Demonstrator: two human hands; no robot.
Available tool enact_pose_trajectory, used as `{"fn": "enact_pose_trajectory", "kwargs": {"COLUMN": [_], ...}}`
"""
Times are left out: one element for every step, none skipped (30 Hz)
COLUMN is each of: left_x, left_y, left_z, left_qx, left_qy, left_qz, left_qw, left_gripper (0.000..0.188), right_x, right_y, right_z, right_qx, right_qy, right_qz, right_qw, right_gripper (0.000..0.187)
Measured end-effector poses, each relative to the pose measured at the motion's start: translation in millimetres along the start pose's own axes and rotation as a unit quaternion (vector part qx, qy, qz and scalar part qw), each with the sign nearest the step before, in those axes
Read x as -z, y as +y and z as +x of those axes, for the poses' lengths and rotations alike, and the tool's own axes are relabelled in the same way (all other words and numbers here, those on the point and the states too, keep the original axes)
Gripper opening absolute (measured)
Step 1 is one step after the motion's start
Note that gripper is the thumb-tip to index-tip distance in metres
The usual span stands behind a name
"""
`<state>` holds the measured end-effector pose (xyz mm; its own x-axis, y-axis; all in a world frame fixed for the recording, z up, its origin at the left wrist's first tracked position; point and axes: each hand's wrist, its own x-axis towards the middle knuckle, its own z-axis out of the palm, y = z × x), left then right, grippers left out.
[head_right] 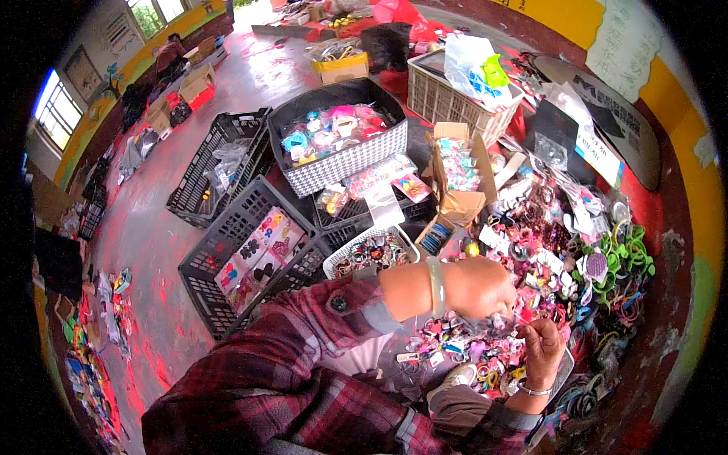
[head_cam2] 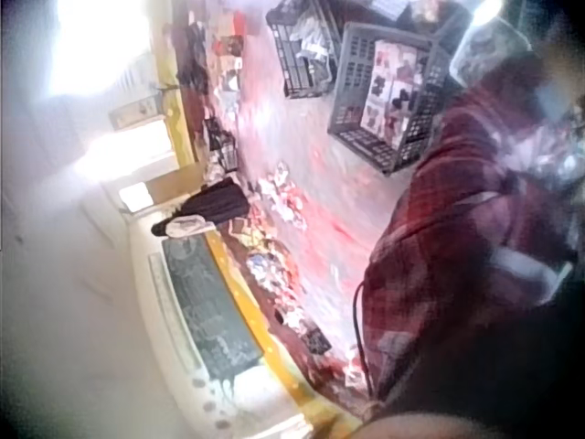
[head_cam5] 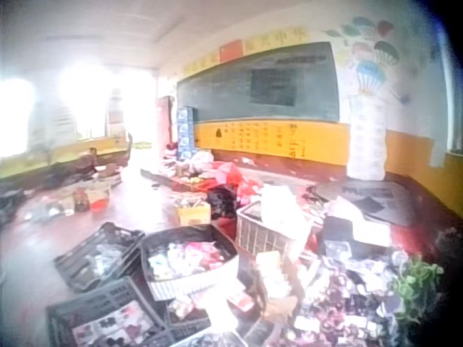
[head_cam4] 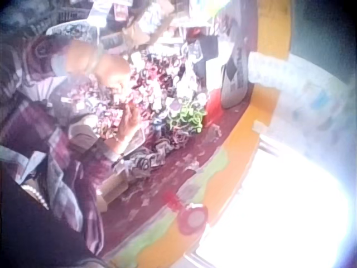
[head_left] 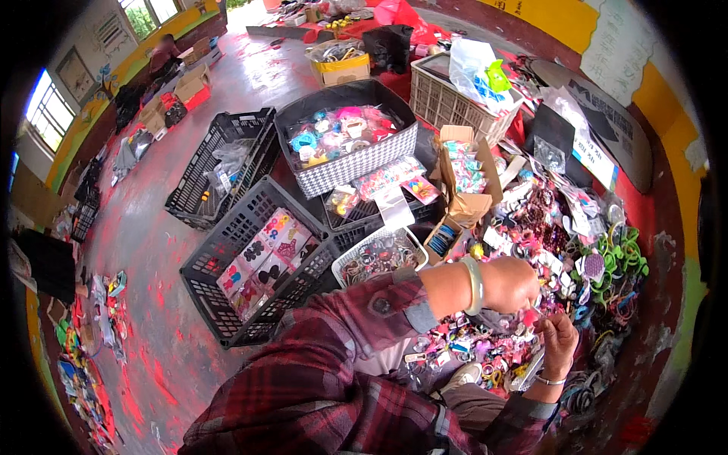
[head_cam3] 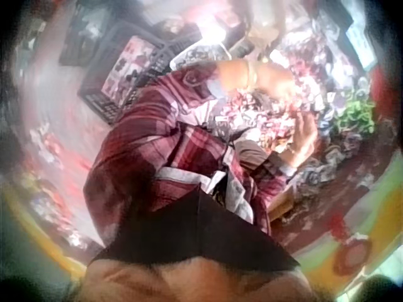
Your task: The person sits on the floor and sorts through a large pile of hair accessories, picking up items like hair clips and scrunchies. They handle the items one by one, separating them and placing them into nearby baskets and boxes.
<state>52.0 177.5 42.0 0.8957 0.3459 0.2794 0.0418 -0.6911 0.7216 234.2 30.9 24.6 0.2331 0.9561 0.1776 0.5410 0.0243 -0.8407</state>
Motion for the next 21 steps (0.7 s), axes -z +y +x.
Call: {"fn": "enact_pose_trajectory", "kwargs": {"left_x": [11,22,36,49,73,86,97,109,130,146,162,176,188,198,209,225,232,238,241,243,245], "left_y": [-5,-11,-22,-33,-30,-53,-79,-101,-104,-116,-138,-156,-163,-172,-186,-210,-223,-235,-249,-266,-287], "left_z": [-6,-13,-19,-26,-34,-45,-57,-69,-84,-99,-115,-130,-139,-150,-161,-180,-189,-195,-199,-206,-215], "left_qx": [0.016,0.031,0.002,0.023,0.127,0.13,0.115,0.115,0.161,0.173,0.22,0.238,0.249,0.22,0.216,0.23,0.227,0.222,0.218,0.213,0.209], "left_qy": [0.03,0.059,0.131,0.207,0.19,0.238,0.291,0.356,0.382,0.421,0.446,0.473,0.498,0.552,0.584,0.589,0.629,0.667,0.687,0.708,0.727], "left_qz": [-0.012,-0.023,-0.042,-0.015,-0.097,-0.076,-0.095,-0.234,-0.199,-0.156,-0.052,-0.2,-0.218,-0.253,-0.289,-0.305,-0.323,-0.338,-0.359,-0.377,-0.393], "left_qw": [0.999,0.998,0.99,0.978,0.969,0.959,0.945,0.897,0.888,0.877,0.866,0.825,0.802,0.763,0.727,0.712,0.67,0.626,0.593,0.559,0.523], "left_gripper": [0.012,0.013,0.015,0.016,0.018,0.019,0.017,0.017,0.015,0.014,0.013,0.012,0.015,0.013,0.012,0.015,0.015,0.016,0.016,0.015,0.015], "right_x": [-2,-3,-4,-4,-5,-7,-9,-12,-19,-24,-27,-31,-32,-35,-38,-42,-46,-49,-52,-55,-59], "right_y": [0,2,11,15,19,19,26,33,30,29,27,27,27,32,38,42,43,49,57,62,59], "right_z": [4,7,10,11,11,14,15,19,20,22,23,25,27,28,29,32,33,34,32,34,35], "right_qx": [-0.004,-0.007,-0.006,-0.025,-0.039,-0.047,-0.046,-0.046,-0.059,-0.069,-0.08,-0.091,-0.088,-0.097,-0.106,-0.112,-0.121,-0.12,-0.119,-0.118,-0.134], "right_qy": [0.005,0.011,0.029,0.047,0.053,0.052,0.033,0.014,0.014,0.012,0.01,0.008,0.004,0.004,0.004,0.0,-0.004,-0.008,-0.011,-0.015,-0.019], "right_qz": [0.006,0.013,0.062,0.078,0.065,0.054,0.051,0.049,0.056,0.037,0.018,-0.001,-0.005,0.0,0.004,0.012,0.019,0.021,0.023,0.027,0.004], "right_qw": [1.0,1.0,0.998,0.995,0.996,0.996,0.997,0.998,0.997,0.997,0.997,0.996,0.996,0.995,0.994,0.994,0.992,0.993,0.993,0.993,0.991], "right_gripper": [0.018,0.017,0.014,0.015,0.015,0.016,0.017,0.018,0.018,0.019,0.019,0.02,0.02,0.02,0.02,0.02,0.019,0.019,0.019,0.019,0.018]}}
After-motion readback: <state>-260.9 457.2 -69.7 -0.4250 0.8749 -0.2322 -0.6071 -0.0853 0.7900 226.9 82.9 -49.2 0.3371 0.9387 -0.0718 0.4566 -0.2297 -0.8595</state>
